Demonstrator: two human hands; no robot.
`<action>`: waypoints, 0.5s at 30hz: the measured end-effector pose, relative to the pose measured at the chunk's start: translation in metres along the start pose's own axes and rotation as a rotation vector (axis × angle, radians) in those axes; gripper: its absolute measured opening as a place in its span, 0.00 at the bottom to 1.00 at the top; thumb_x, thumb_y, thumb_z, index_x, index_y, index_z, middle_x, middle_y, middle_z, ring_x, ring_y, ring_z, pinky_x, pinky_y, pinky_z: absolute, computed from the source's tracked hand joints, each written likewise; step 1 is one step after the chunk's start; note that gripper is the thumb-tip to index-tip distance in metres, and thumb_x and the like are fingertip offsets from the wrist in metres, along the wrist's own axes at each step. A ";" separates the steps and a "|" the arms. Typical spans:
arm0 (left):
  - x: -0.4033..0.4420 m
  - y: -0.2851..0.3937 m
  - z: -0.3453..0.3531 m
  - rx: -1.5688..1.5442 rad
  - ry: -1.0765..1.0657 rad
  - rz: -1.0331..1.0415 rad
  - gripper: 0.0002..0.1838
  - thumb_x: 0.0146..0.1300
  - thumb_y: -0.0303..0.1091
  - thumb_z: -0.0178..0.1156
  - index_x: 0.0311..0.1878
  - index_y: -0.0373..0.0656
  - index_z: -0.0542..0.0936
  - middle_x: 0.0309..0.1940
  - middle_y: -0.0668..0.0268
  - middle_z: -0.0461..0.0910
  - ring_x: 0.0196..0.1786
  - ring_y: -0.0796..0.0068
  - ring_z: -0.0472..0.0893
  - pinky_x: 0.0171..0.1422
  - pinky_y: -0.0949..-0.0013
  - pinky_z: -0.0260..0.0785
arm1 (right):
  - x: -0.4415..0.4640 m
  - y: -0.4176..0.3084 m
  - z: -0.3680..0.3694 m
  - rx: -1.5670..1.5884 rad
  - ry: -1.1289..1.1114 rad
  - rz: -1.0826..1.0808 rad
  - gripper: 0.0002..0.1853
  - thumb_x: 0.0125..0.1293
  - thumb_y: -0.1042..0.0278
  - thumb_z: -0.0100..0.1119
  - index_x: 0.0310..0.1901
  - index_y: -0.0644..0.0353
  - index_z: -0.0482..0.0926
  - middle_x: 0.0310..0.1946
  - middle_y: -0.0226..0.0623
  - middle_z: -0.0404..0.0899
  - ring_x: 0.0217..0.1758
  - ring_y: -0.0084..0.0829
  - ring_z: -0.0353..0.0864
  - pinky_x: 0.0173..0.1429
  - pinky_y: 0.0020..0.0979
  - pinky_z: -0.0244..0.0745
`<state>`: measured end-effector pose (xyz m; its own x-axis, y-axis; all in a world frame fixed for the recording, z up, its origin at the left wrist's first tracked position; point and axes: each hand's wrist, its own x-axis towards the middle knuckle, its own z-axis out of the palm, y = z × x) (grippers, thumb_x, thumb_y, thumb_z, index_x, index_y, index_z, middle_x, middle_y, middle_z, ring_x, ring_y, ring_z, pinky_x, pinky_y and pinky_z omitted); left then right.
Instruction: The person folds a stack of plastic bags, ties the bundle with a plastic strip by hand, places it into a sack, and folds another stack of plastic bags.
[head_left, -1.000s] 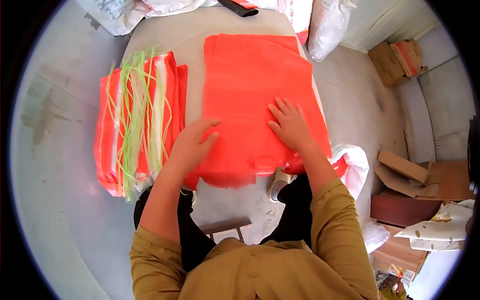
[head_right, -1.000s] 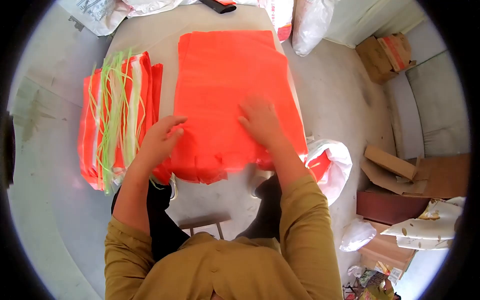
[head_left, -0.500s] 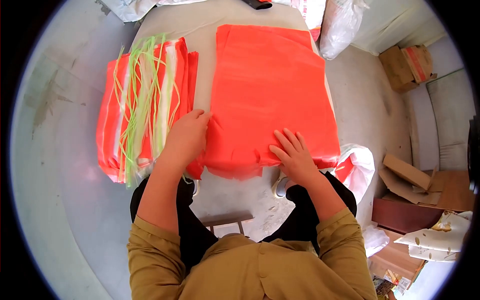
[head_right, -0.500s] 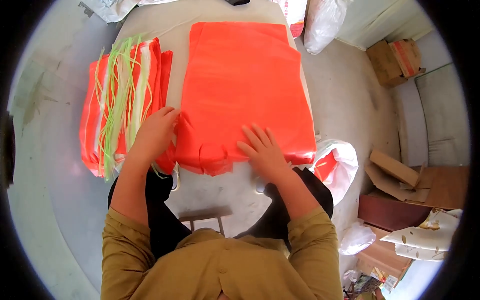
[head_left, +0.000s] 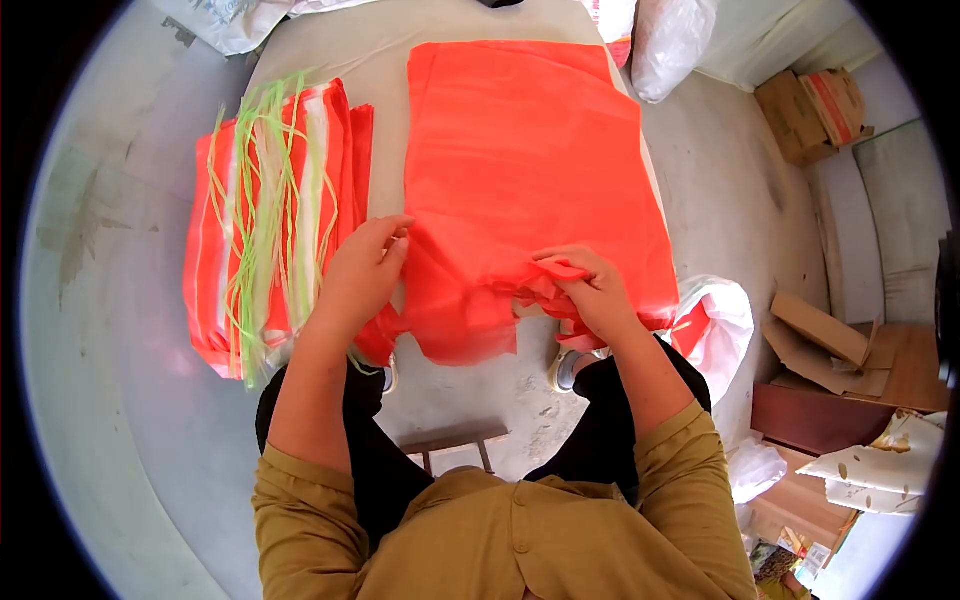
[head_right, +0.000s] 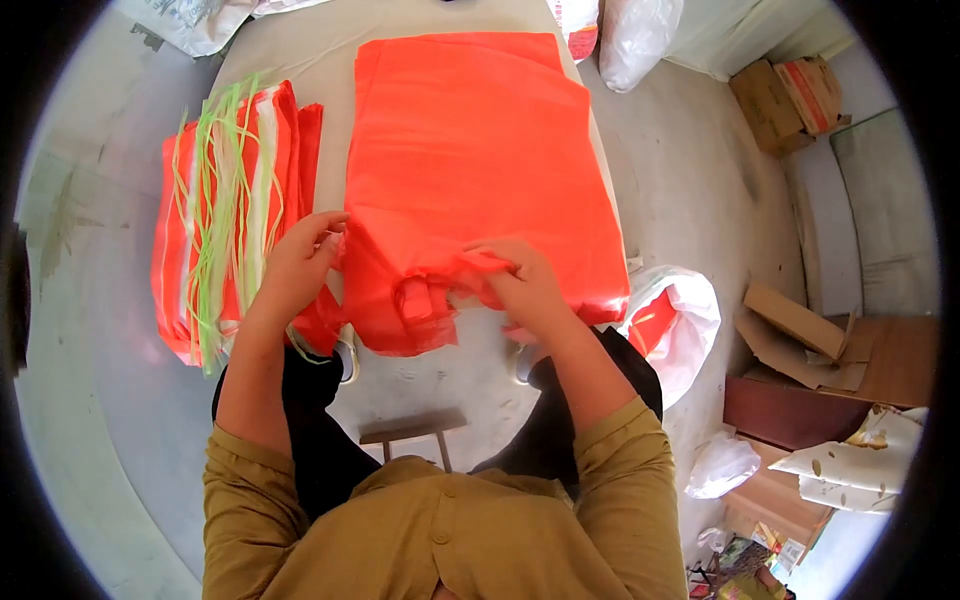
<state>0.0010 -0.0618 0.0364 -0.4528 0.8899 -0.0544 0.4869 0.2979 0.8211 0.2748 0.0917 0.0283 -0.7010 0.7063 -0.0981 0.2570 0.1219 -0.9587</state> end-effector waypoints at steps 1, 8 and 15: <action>0.001 -0.003 0.002 -0.050 -0.001 -0.019 0.16 0.77 0.30 0.55 0.64 0.38 0.78 0.56 0.61 0.82 0.58 0.71 0.82 0.62 0.69 0.74 | 0.000 -0.005 0.000 0.044 0.020 0.084 0.11 0.70 0.76 0.57 0.49 0.62 0.86 0.52 0.33 0.86 0.57 0.28 0.81 0.61 0.30 0.75; 0.000 -0.009 0.023 -0.580 0.050 -0.243 0.29 0.78 0.39 0.56 0.77 0.40 0.64 0.64 0.59 0.74 0.64 0.66 0.77 0.66 0.63 0.70 | -0.001 0.008 -0.010 0.192 0.048 0.095 0.12 0.71 0.74 0.57 0.53 0.64 0.84 0.45 0.31 0.85 0.49 0.23 0.82 0.54 0.27 0.77; 0.000 -0.003 0.038 -1.134 0.071 -0.304 0.36 0.80 0.44 0.55 0.81 0.39 0.53 0.66 0.61 0.72 0.68 0.67 0.73 0.71 0.64 0.66 | -0.001 -0.002 -0.008 0.453 0.206 0.246 0.10 0.73 0.69 0.61 0.50 0.64 0.83 0.42 0.31 0.85 0.45 0.22 0.83 0.50 0.26 0.78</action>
<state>0.0283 -0.0498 0.0126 -0.4937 0.8033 -0.3331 -0.5759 -0.0149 0.8174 0.2803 0.0968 0.0326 -0.5005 0.8031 -0.3232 0.0533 -0.3441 -0.9374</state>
